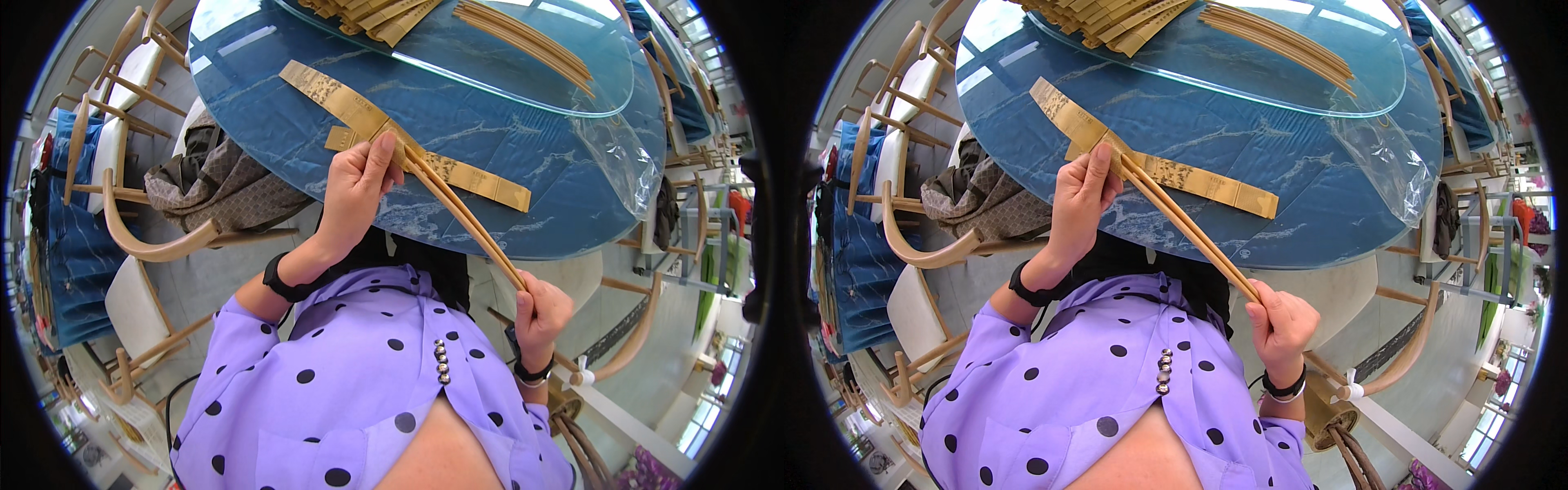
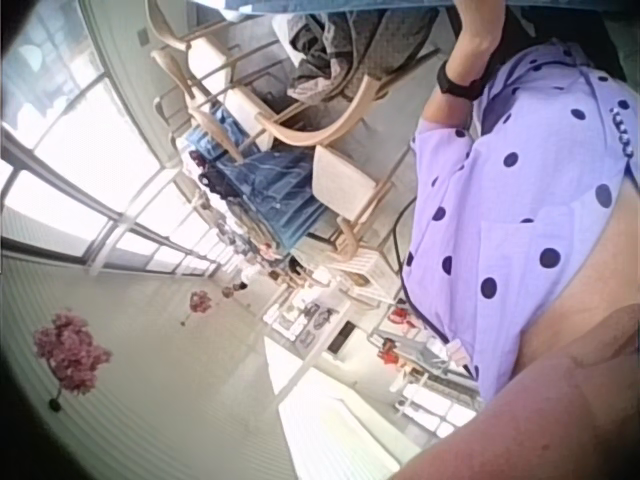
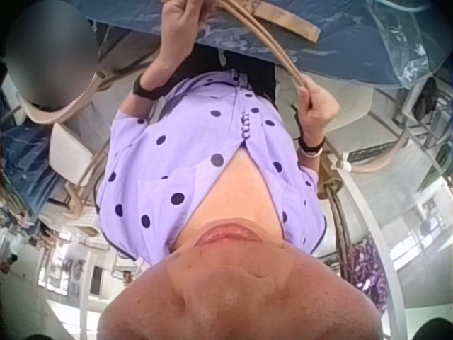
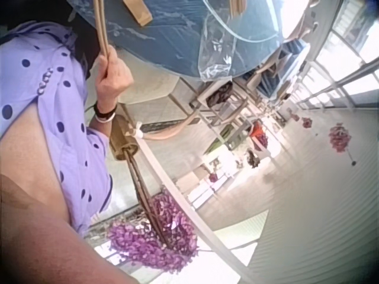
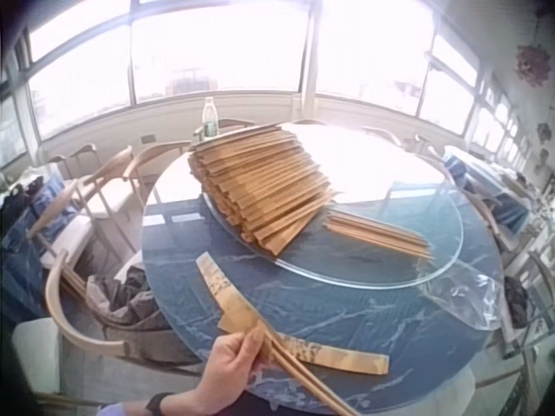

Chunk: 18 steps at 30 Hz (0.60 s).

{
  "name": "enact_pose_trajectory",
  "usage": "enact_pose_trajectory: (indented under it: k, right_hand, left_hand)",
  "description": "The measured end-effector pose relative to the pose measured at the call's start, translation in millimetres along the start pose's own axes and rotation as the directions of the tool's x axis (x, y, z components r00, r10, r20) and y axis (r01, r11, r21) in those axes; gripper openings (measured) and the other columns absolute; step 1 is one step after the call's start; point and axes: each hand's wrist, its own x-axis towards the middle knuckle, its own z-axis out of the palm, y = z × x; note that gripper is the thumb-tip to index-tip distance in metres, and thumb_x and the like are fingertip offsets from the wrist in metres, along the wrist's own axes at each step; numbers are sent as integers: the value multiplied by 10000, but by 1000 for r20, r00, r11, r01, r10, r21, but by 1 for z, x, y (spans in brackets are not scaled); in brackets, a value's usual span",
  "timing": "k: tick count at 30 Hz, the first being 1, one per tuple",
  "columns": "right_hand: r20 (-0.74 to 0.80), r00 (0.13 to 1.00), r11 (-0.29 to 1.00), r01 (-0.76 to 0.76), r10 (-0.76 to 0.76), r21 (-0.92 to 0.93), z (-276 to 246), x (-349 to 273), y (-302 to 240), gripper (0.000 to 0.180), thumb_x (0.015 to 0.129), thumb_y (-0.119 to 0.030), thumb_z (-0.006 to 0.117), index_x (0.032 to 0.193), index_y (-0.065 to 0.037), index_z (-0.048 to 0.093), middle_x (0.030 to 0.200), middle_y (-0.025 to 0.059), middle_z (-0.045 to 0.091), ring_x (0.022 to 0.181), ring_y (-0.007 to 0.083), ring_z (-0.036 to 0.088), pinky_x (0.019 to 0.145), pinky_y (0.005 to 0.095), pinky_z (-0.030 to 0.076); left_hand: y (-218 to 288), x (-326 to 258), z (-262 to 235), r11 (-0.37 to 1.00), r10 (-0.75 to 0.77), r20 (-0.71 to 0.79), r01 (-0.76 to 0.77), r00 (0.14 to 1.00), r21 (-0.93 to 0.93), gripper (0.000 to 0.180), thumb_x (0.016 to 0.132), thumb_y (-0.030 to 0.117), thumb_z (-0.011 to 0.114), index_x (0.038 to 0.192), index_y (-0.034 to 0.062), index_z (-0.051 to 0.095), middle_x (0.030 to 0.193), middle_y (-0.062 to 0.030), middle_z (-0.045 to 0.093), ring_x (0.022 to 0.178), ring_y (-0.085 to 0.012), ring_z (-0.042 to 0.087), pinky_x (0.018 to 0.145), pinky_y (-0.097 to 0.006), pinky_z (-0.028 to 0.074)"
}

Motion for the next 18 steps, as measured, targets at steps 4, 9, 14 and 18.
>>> enact_pose_trajectory:
  k: [4,9,14,18]
  right_hand:
    - [-12,1000,1000,3,-3,27,3,-1,-3,245,989,-234,663,988,0,732,588,62,490,470,211,484,470,335,368]
    - [46,990,981,-135,130,141,-3,-3,-5,208,972,-195,680,982,8,725,612,74,539,487,230,513,483,332,391]
    - [36,997,993,-72,69,96,3,1,-8,202,960,-180,695,998,16,727,634,79,568,496,231,523,488,338,406]
    - [-15,1000,999,22,-21,29,6,-4,-3,230,954,-187,706,1034,27,731,617,63,531,478,215,494,473,335,390]
  left_hand:
    - [6,-2,4,998,22,-32,-24,999,-61,439,1054,345,593,803,0,698,656,-11,640,557,-31,445,499,-208,340]
    - [4,-6,5,998,-61,126,58,990,25,400,1042,300,624,776,9,695,653,-39,659,545,-23,442,480,-203,311]
    - [-2,-5,12,999,-3,66,6,998,-45,390,1073,314,562,875,6,695,594,42,507,515,-13,336,461,-215,232]
    - [4,-8,11,976,-146,36,150,989,-155,375,1068,322,571,895,9,683,623,61,472,523,-5,322,468,-208,228]
